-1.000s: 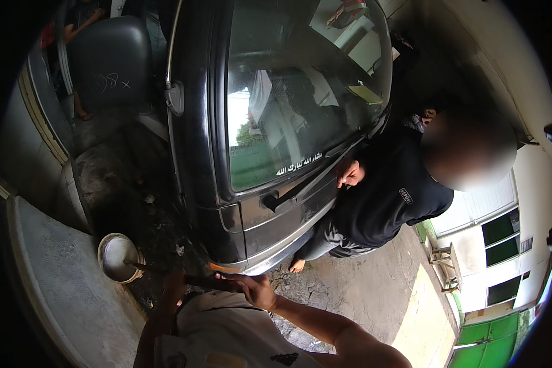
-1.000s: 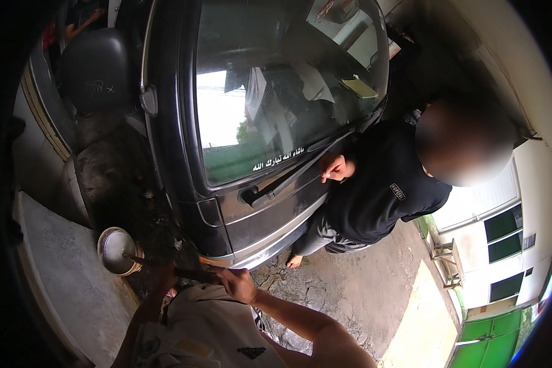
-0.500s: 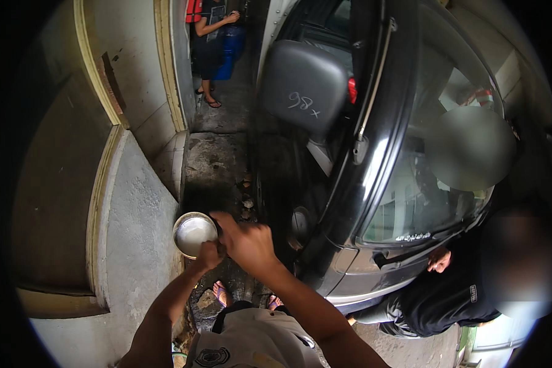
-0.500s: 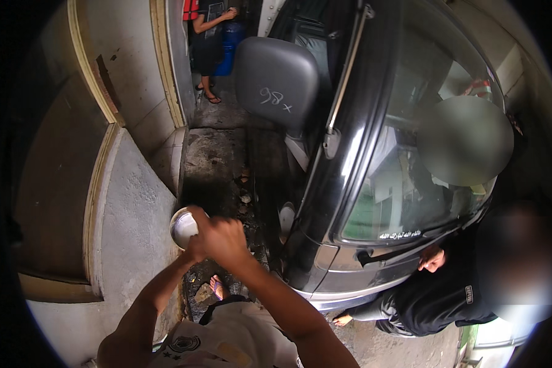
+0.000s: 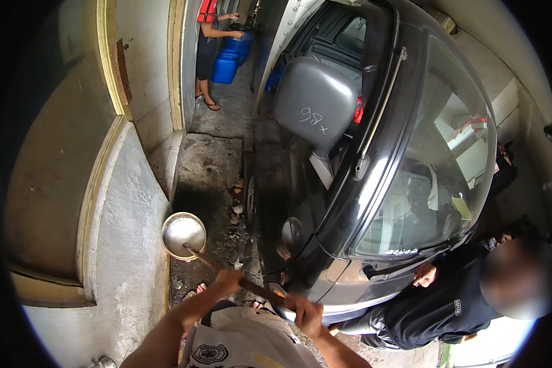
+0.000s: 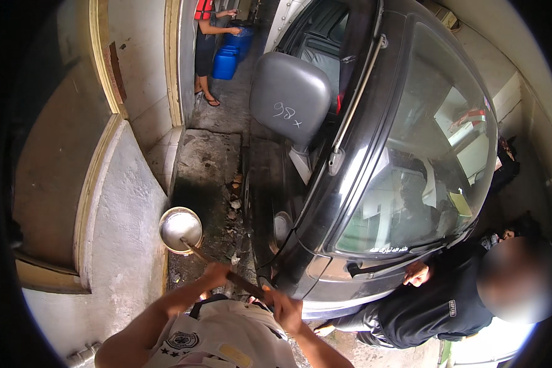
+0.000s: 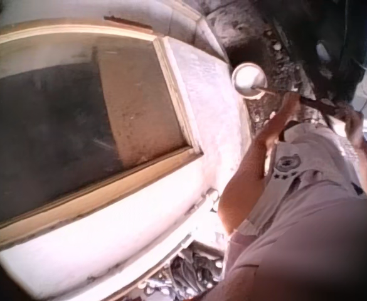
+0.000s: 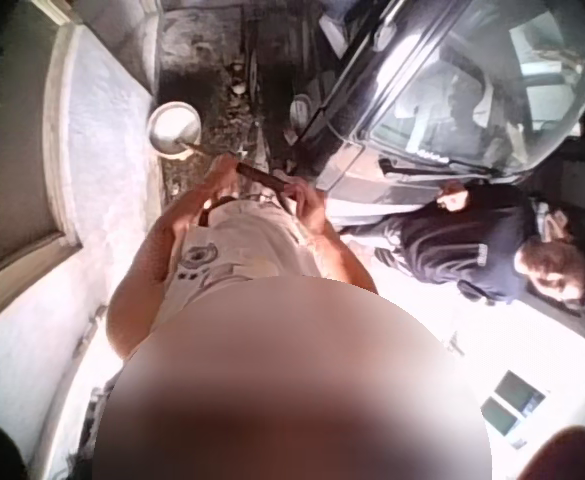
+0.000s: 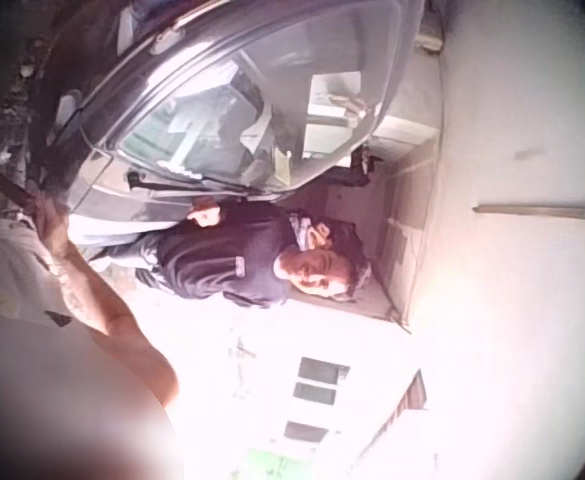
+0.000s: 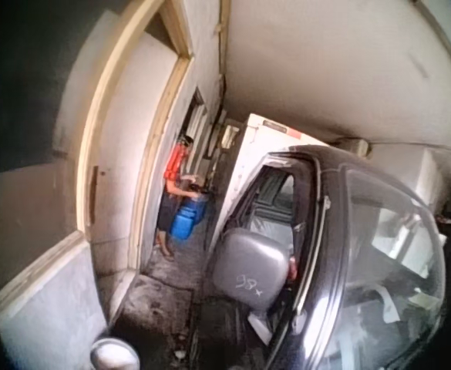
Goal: The person repeatedly dips a long-handled brush into a bucket and scrubs the front bumper and lower hood of a dark car. Another person wipes the windshield with a cloth. The camera wearer continues scrubbing the same area throughout the clip.
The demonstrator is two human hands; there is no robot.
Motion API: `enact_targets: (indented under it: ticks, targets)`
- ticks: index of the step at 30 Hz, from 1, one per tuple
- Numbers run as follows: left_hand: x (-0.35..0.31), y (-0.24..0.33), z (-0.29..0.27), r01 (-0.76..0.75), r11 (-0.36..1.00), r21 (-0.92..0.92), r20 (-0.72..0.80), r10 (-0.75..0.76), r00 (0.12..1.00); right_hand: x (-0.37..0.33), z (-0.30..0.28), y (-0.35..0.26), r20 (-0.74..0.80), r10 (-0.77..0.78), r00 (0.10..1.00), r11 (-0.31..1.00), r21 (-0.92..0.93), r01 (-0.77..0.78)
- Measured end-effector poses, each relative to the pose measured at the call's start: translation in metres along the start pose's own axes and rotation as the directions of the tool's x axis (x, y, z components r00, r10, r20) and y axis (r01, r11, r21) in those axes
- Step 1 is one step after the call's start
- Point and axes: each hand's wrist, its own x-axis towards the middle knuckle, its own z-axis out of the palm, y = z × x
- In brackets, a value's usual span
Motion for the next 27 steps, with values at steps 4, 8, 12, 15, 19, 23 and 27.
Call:
enact_targets:
  ticks: [4, 8, 12, 15, 19, 23, 27]
  targets:
    - [0.004, -0.02, -0.093, -0.05, 0.991, -0.123, -0.294, 0.012, 0.956, 0.137, -0.009, -0.053, 0.11, -0.074, 0.991, 0.997, -0.014, 0.076]
    - [0.004, -0.071, -0.128, -0.004, 0.975, -0.221, -0.414, -0.09, 0.906, 0.243, 0.043, -0.106, 0.198, -0.386, 0.901, 0.92, 0.005, 0.392]
    - [-0.003, -0.111, -0.08, -0.148, 0.937, -0.317, -0.564, -0.061, 0.823, 0.223, 0.109, -0.1, 0.237, -0.388, 0.891, 0.892, -0.148, 0.428]
    - [-0.024, -0.089, -0.022, -0.005, 0.962, -0.272, -0.417, -0.113, 0.902, 0.126, 0.088, -0.054, 0.184, -0.382, 0.906, 0.917, -0.044, 0.396]
    - [-0.029, -0.021, 0.045, 0.116, 0.989, -0.093, -0.272, -0.137, 0.952, -0.013, 0.04, -0.004, 0.003, -0.198, 0.98, 0.98, 0.016, 0.198]
    - [-0.018, 0.01, 0.051, 0.063, 0.997, -0.036, -0.111, -0.067, 0.992, -0.048, 0.017, 0.008, 0.005, 0.053, 0.999, 0.998, 0.026, -0.053]
    - [0.011, 0.001, -0.03, 0.105, 0.989, -0.105, -0.05, -0.11, 0.993, 0.054, 0.0, -0.018, -0.023, -0.098, 0.995, 0.995, -0.018, 0.097]
